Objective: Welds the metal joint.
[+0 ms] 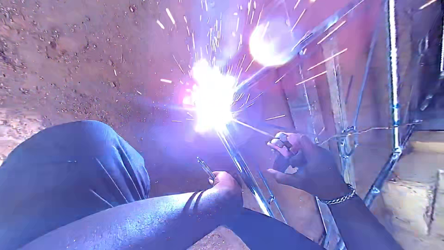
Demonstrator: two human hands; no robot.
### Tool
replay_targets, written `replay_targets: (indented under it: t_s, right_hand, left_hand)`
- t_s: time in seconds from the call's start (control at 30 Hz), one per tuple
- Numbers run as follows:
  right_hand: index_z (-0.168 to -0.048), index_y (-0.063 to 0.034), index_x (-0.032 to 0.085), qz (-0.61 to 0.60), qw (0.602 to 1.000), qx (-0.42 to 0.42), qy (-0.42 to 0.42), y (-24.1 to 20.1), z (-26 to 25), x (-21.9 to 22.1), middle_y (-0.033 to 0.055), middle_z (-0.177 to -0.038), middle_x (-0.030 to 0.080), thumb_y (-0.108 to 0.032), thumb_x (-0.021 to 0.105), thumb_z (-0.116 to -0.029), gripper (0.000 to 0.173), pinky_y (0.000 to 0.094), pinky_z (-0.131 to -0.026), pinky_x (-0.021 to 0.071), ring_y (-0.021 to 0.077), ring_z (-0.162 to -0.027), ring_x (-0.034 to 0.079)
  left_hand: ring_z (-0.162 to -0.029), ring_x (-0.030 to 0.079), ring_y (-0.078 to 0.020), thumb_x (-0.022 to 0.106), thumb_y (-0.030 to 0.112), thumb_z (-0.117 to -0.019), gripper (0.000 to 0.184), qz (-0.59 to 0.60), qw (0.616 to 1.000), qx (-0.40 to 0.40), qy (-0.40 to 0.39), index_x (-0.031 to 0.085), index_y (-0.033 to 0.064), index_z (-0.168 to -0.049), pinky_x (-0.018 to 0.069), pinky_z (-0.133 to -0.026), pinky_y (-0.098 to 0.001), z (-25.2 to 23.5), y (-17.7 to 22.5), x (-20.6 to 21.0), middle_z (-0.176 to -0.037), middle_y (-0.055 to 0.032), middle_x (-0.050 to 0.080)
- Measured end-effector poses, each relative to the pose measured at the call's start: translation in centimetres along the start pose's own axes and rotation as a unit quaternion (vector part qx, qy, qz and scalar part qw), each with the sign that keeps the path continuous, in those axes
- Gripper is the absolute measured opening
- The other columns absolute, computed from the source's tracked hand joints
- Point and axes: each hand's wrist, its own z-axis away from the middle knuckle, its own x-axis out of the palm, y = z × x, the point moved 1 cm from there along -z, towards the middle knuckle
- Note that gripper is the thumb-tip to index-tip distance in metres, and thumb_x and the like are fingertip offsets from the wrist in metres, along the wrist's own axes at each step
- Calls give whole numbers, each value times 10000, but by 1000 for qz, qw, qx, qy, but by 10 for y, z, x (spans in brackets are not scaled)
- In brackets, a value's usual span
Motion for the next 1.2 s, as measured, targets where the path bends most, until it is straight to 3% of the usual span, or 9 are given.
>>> replay_targets:
  t_s: [0.1, 0.17, 0.27, 0.4, 0.5, 0.57, 0.63, 0.83, 1.2]
  right_hand:
    - [-1290, -80, 621, -9, 1000, 7, 0, -1, 0, -1, 17, -908, 694, -648, 766, -544, 949, 393, -608, 553, 115, -723, 649]
    - [-1281, -79, 622, -18, 1000, 14, -5, -2, 0, -1, 25, -929, 699, -650, 776, -541, 948, 407, -615, 562, 129, -749, 661]
    - [-1283, -90, 621, -11, 1000, 21, -11, -3, 1, -1, 31, -965, 700, -634, 773, -550, 925, 434, -652, 564, 147, -799, 670]
    - [-1301, -89, 609, -34, 999, 22, -16, -5, 0, -3, 38, -956, 703, -639, 793, -567, 935, 431, -643, 577, 149, -776, 676]
    - [-1315, -108, 607, -34, 998, 41, -34, -7, -1, -4, 41, -1009, 711, -625, 800, -561, 933, 458, -676, 583, 168, -835, 691]
    - [-1343, -127, 609, -45, 997, 46, -36, -8, 0, -4, 33, -1052, 712, -611, 808, -573, 931, 447, -718, 583, 152, -877, 685]
    - [-1334, -114, 606, -43, 998, 32, -26, -8, -1, -3, 34, -994, 714, -609, 809, -570, 932, 436, -654, 585, 153, -793, 685]
    - [-1277, -91, 635, -39, 999, -4, 18, 0, -1, 5, 34, -938, 715, -619, 792, -586, 884, 423, -643, 582, 141, -761, 678]
    - [-1317, -81, 615, -52, 999, -15, 7, -4, -2, 2, 63, -1004, 720, -542, 822, -590, 885, 446, -694, 585, 179, -829, 695]
  left_hand:
    - [-844, 689, -418, 533, 310, -1035, 367, -29, 1000, 2, -7, 715, -8, -1057, 532, -608, -605, -3, -1, 7, -957, -241, 702]
    - [-1346, 531, -415, 460, 171, -1084, 440, -1, 962, -187, -196, 472, 27, -1500, 414, -1079, -625, 3, 46, -48, -1458, -230, 549]
    - [-866, 681, -485, 554, 91, -957, 308, 1, 990, 14, 139, 620, -54, -1221, 545, -674, -672, 9, -4, 25, -997, -285, 676]
    - [-1204, 607, -455, 477, 129, -1065, 309, 7, 934, -228, -275, 611, -40, -1286, 484, -937, -651, -15, 35, -33, -1287, -273, 630]
    - [-1147, 620, -474, 486, 131, -1065, 288, -18, 954, -155, -256, 646, -77, -1184, 489, -912, -654, 2, 40, -43, -1204, -292, 645]
    - [-719, 659, -454, 566, 136, -948, 256, -5, 999, 10, -52, 682, -76, -864, 503, -514, -602, 10, 5, -1, -823, -286, 661]
    - [-1073, 646, -432, 552, 130, -1010, 229, -21, 963, -154, -218, 655, -46, -1112, 524, -851, -619, -3, 26, -16, -1136, -256, 652]
    - [-939, 670, -477, 670, 139, -867, 201, -57, 985, -101, -130, 671, -6, -1006, 519, -713, -707, -22, -17, 37, -988, -240, 688]
    - [-1076, 664, -433, 558, 144, -1011, 239, -36, 944, -187, -269, 690, -42, -1082, 533, -839, -635, -1, 43, -32, -1124, -246, 683]
